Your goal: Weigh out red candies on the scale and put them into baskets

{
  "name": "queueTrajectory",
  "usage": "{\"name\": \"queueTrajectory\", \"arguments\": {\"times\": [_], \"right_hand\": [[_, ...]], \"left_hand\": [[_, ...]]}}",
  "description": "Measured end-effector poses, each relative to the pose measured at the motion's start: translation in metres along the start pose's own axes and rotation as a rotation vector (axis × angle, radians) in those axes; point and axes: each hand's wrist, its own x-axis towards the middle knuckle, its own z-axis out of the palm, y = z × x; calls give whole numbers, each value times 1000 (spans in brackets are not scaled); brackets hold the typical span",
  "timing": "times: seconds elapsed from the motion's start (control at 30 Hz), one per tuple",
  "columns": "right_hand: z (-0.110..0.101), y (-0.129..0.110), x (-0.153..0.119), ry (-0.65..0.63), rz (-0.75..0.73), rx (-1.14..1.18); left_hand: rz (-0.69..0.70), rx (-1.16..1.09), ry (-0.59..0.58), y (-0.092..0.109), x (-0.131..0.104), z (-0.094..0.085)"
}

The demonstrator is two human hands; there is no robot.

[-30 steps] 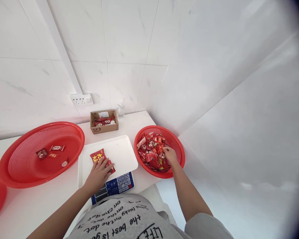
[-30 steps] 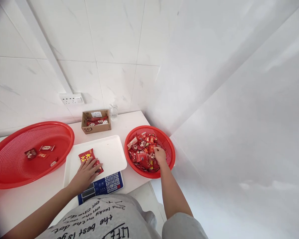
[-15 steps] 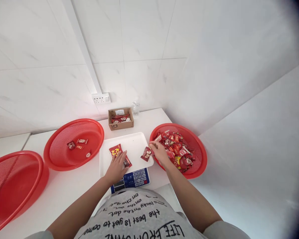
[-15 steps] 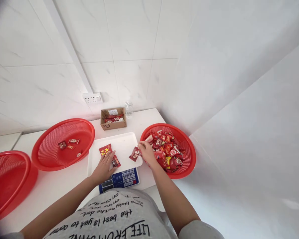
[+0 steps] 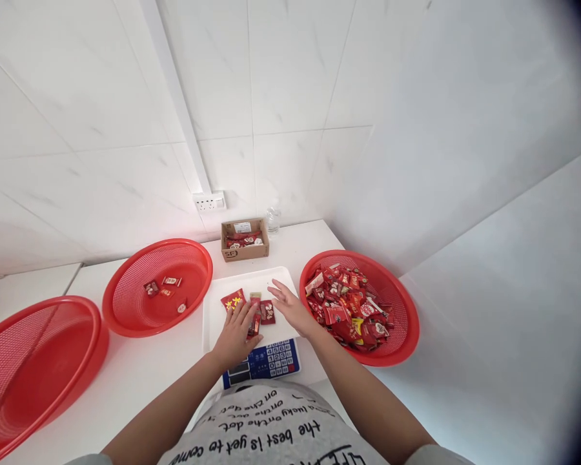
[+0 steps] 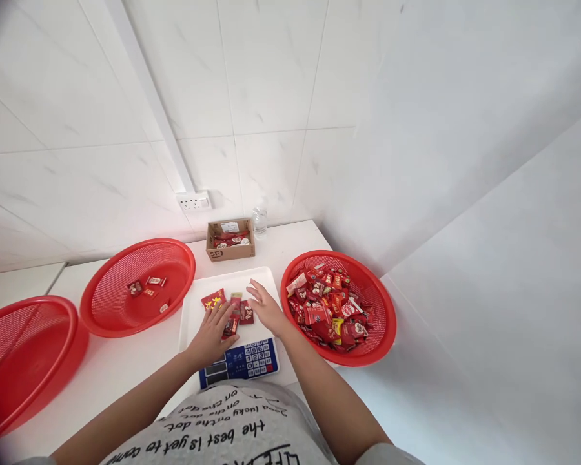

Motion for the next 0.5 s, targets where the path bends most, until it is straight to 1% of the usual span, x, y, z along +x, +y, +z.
{"name": "queueTrajectory", "arguments": {"times": [0.07,0.13,0.23,0.3,0.4,0.5], "right_hand": [[-10,0,-4,64,-36,-90],[-23,3,-11,176,-74,-232],[-46,10,-27,365,-131,-534],[-60,18,-40,455,-168,-717],[-75,32,-58,530,-185,-874],[-81,47,-67,551,-193,-937]], "left_hand": [[5,11,-15,3,6,-2],[11,31,-35,5,12,-3],[2,73,-81,4,20,-2],[-4,102,-94,2,24,0],[3,132,-73,-1,26,3],[25,134,-40,-5,26,6]]}}
